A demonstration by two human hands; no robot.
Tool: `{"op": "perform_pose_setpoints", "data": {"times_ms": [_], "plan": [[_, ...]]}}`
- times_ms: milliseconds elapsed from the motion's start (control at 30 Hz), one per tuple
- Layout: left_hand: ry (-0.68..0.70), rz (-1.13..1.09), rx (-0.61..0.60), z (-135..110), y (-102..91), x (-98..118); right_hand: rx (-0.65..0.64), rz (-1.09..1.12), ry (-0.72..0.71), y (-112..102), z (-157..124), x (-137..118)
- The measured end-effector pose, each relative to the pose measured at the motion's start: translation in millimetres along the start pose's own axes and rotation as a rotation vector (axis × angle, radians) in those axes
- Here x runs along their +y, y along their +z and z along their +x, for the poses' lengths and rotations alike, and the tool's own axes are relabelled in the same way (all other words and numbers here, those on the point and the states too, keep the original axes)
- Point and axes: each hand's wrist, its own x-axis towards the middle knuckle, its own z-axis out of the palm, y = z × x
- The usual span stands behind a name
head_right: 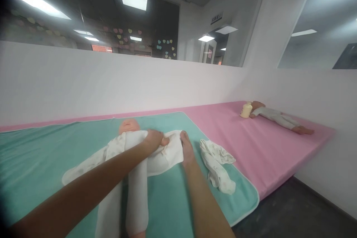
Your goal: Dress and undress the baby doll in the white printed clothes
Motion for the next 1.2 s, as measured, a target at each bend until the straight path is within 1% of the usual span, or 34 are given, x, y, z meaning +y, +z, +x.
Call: {"op": "perform_pose_setpoints", "data": {"times_ms": [100,233,333,433,467,533,667,767,833,900,967,1033,1067,1133,1200], "plan": [[0.022,-0.095,0.030,-4.9,3.1,5.6,-0.064,0.091,0.021,9.7,-6.9,-3.1],[0.044,-0.244,0.034,2.6,6.7,0.3,-0.221,0.071,0.108,18.8,-14.5,-1.0],[0.079,-0.353,0.015,12.4,5.4,-11.7,-0.405,0.029,0.209,27.6,-21.7,4.0],[0.147,-0.415,0.021,10.4,-2.7,-26.2,-0.623,-0.048,0.325,39.3,-30.4,6.9],[0.172,-0.426,0.037,5.5,-7.1,-31.7,-0.679,-0.069,0.352,43.0,-33.0,6.7],[0.218,-0.437,0.079,-9.9,-18.0,-44.3,-0.750,-0.074,0.377,48.6,-37.0,4.7],[0.305,-0.395,0.141,-51.3,-40.2,-72.7,-0.807,-0.040,0.391,52.5,-41.9,-4.0],[0.344,-0.318,0.142,-77.4,-50.6,-88.9,-0.910,-0.065,0.429,54.7,-48.1,-12.6],[0.355,-0.237,0.142,-89.3,-54.8,-95.9,-1.005,-0.052,0.472,57.3,-54.2,-18.8],[0.336,-0.123,0.171,-97.9,-57.2,-101.3,-1.052,-0.012,0.495,59.3,-60.1,-24.6],[0.291,-0.025,0.196,-105.2,-57.4,-106.1,-1.037,0.013,0.491,58.9,-63.5,-28.1],[0.259,0.023,0.210,-113.8,-55.1,-109.5,-0.964,0.012,0.451,55.3,-62.2,-27.2],[0.248,0.032,0.222,-119.1,-53.0,-109.8,-0.902,0.010,0.414,52.1,-59.4,-24.5],[0.217,0.021,0.277,-132.2,-47.5,-106.3,-0.727,-0.024,0.314,43.6,-50.2,-14.4],[0.183,-0.036,0.346,-148.5,-40.9,-95.9,-0.502,-0.229,0.216,33.0,-38.4,0.9]]}}
